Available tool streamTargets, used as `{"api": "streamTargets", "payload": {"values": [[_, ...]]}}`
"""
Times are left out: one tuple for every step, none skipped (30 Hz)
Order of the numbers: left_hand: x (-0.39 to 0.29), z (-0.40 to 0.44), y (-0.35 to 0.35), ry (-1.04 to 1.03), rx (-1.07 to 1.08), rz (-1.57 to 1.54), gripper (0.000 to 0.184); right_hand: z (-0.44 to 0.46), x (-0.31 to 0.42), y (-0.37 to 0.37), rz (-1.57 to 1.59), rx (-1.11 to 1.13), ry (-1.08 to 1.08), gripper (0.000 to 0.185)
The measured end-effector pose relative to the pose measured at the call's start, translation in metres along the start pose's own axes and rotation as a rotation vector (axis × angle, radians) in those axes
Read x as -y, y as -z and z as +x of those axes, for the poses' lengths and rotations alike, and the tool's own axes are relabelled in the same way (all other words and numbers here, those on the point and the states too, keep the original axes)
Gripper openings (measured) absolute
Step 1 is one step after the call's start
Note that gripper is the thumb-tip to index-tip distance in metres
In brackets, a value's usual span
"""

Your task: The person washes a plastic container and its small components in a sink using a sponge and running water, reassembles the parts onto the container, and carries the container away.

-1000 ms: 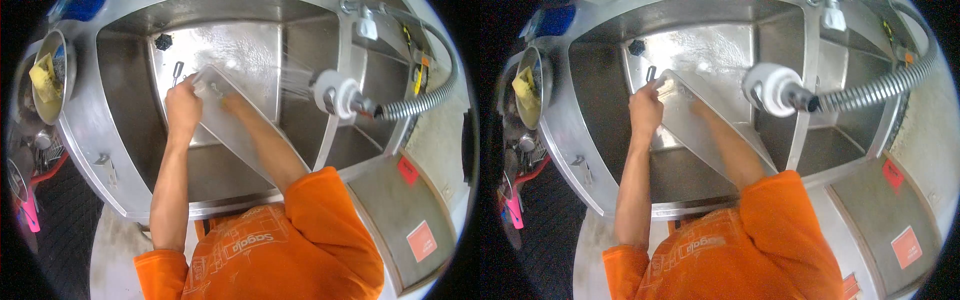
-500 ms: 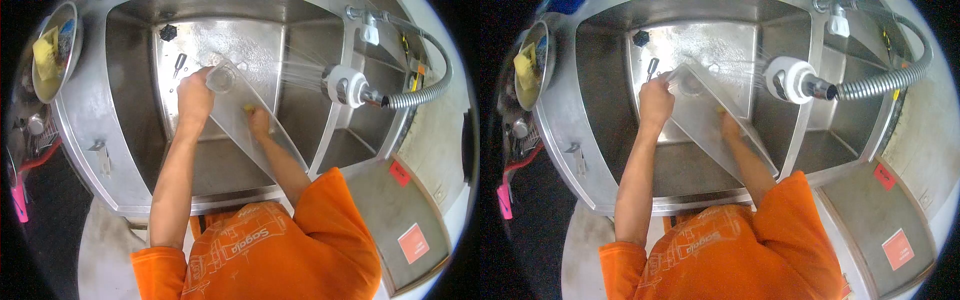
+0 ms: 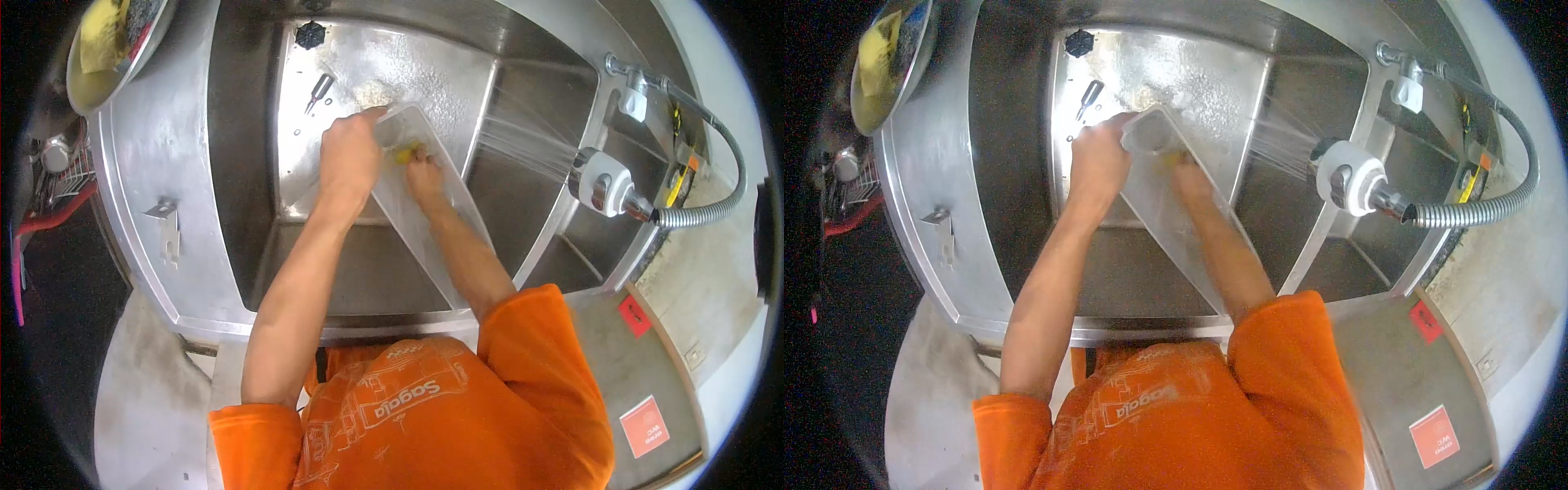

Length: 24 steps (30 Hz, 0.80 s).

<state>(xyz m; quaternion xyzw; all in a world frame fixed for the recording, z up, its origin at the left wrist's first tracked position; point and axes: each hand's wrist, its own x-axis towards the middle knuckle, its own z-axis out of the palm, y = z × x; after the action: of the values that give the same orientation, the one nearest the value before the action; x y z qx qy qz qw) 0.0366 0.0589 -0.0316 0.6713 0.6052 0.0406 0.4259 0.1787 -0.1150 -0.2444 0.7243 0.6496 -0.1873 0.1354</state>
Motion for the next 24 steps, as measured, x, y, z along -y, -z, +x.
{"api": "streamTargets", "payload": {"values": [[0.002, 0.0, -0.002, -0.018, -0.006, -0.01, 0.035, -0.011, -0.006, -0.007, -0.101, -0.04, 0.038, 0.026], [0.004, 0.0, -0.006, -0.038, -0.004, -0.021, 0.034, -0.025, -0.011, -0.011, -0.202, -0.075, 0.07, 0.027], [0.006, 0.003, -0.008, -0.056, -0.022, -0.035, 0.033, -0.028, -0.013, 0.007, -0.22, 0.19, 0.044, 0.028], [0.009, 0.007, -0.008, -0.051, -0.021, -0.027, 0.032, -0.036, -0.014, 0.026, -0.237, 0.454, 0.013, 0.03], [0.01, 0.008, -0.009, -0.048, -0.012, -0.022, 0.031, -0.048, -0.014, 0.053, -0.254, 0.724, -0.027, 0.032], [0.01, 0.005, -0.01, -0.043, -0.001, -0.015, 0.029, -0.067, -0.016, 0.052, -0.239, 0.773, -0.079, 0.035], [0.006, 0.003, -0.012, -0.049, 0.016, 0.016, 0.027, -0.086, -0.018, 0.05, -0.226, 0.821, -0.132, 0.037], [0.001, 0.007, -0.014, -0.052, 0.012, 0.046, 0.024, -0.1, -0.027, 0.012, -0.192, 0.63, -0.181, 0.039], [0.001, 0.011, -0.014, -0.05, 0.006, 0.081, 0.022, -0.096, -0.033, -0.014, -0.106, 0.442, -0.158, 0.04], [0.001, 0.011, -0.015, -0.07, -0.014, 0.079, 0.021, -0.092, -0.039, -0.04, -0.023, 0.259, -0.117, 0.04], [-0.002, 0.011, -0.017, -0.094, -0.02, 0.07, 0.019, -0.076, -0.046, -0.056, 0.103, 0.086, -0.028, 0.038], [-0.005, 0.013, -0.017, -0.116, -0.04, 0.062, 0.018, -0.046, -0.045, -0.045, 0.032, -0.015, 0.091, 0.033], [-0.009, 0.014, -0.017, -0.103, -0.03, 0.064, 0.015, -0.016, -0.038, -0.015, -0.042, -0.119, 0.218, 0.028], [-0.012, 0.016, -0.019, -0.117, -0.032, 0.068, 0.015, -0.006, -0.029, 0.012, -0.248, -0.002, 0.281, 0.024], [-0.013, 0.018, -0.02, -0.13, -0.03, 0.074, 0.015, -0.001, -0.02, 0.032, -0.456, 0.121, 0.33, 0.021], [-0.013, 0.018, -0.019, -0.148, -0.028, 0.081, 0.016, 0.003, -0.011, 0.051, -0.65, 0.238, 0.403, 0.017], [-0.015, 0.019, -0.018, -0.134, -0.012, 0.091, 0.016, -0.01, -0.011, 0.047, -0.639, 0.353, 0.368, 0.017], [-0.018, 0.021, -0.019, -0.12, -0.009, 0.106, 0.016, -0.035, -0.017, 0.033, -0.566, 0.456, 0.28, 0.018], [-0.02, 0.023, -0.018, -0.103, -0.001, 0.121, 0.016, -0.06, -0.025, 0.016, -0.46, 0.547, 0.156, 0.018], [-0.022, 0.025, -0.018, -0.104, -0.002, 0.124, 0.016, -0.084, -0.032, 0.002, -0.37, 0.602, 0.04, 0.018], [-0.023, 0.025, -0.019, -0.105, 0.005, 0.127, 0.016, -0.103, -0.038, -0.011, -0.305, 0.603, -0.045, 0.018], [-0.021, 0.027, -0.021, -0.103, 0.01, 0.126, 0.017, -0.11, -0.044, -0.021, -0.258, 0.55, -0.072, 0.019], [-0.021, 0.028, -0.021, -0.106, -0.008, 0.121, 0.017, -0.099, -0.05, -0.028, -0.222, 0.444, -0.017, 0.019], [-0.024, 0.025, -0.019, -0.113, -0.002, 0.113, 0.017, -0.084, -0.053, -0.026, -0.207, 0.364, 0.052, 0.019]]}}
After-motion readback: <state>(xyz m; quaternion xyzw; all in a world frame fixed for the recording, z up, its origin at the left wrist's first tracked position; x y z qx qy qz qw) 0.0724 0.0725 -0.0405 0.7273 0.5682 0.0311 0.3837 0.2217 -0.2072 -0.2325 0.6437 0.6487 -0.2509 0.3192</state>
